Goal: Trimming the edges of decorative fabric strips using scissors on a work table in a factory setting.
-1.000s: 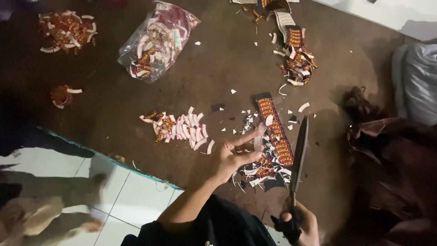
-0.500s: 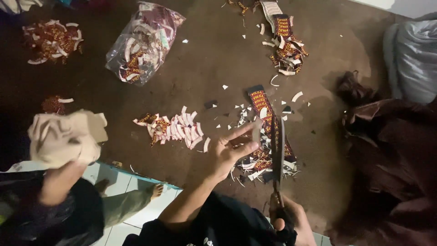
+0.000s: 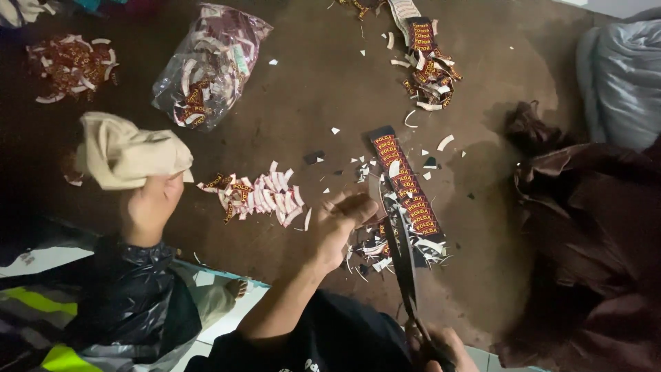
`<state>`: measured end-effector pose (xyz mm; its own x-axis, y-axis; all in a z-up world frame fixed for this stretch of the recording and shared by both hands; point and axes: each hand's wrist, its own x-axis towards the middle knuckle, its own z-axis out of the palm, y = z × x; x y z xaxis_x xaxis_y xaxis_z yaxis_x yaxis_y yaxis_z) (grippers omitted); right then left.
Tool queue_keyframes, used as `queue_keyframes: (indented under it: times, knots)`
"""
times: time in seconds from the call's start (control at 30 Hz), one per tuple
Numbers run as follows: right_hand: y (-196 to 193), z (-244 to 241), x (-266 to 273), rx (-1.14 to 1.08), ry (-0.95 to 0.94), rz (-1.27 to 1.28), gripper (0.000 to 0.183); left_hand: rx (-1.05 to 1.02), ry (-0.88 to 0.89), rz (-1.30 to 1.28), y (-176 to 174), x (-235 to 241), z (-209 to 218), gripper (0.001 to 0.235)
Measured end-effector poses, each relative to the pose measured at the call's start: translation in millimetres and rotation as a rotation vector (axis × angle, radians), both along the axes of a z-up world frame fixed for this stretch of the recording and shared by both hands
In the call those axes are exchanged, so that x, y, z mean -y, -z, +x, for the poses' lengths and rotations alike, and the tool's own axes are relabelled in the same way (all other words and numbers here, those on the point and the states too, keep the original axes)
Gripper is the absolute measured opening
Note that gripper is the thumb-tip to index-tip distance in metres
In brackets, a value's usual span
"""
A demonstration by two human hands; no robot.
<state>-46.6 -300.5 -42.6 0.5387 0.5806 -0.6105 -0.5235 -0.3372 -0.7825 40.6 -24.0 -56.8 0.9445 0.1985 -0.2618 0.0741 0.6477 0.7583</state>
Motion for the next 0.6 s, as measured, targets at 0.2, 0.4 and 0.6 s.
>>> queue_keyframes:
  times: [0.2, 0.4, 0.6]
  knots:
    - [-9.2, 8.6, -1.6, 0.112, -0.033, 0.079, 0.076, -0.038, -0.001, 0.06, -11.2, 0.9, 3.9, 0.05]
    - [-17.6, 1.0, -15.9, 0.23, 0.043, -0.006, 0.072, 0.005, 0.014, -0.142, -29.8, 2.6, 8.6, 0.07]
    - [-17.2, -41.1, -27.7, 0.495, 0.431, -0.546, 0.066, -0.077, 0.03, -0.08, -30.9, 1.4, 9.6, 0.07]
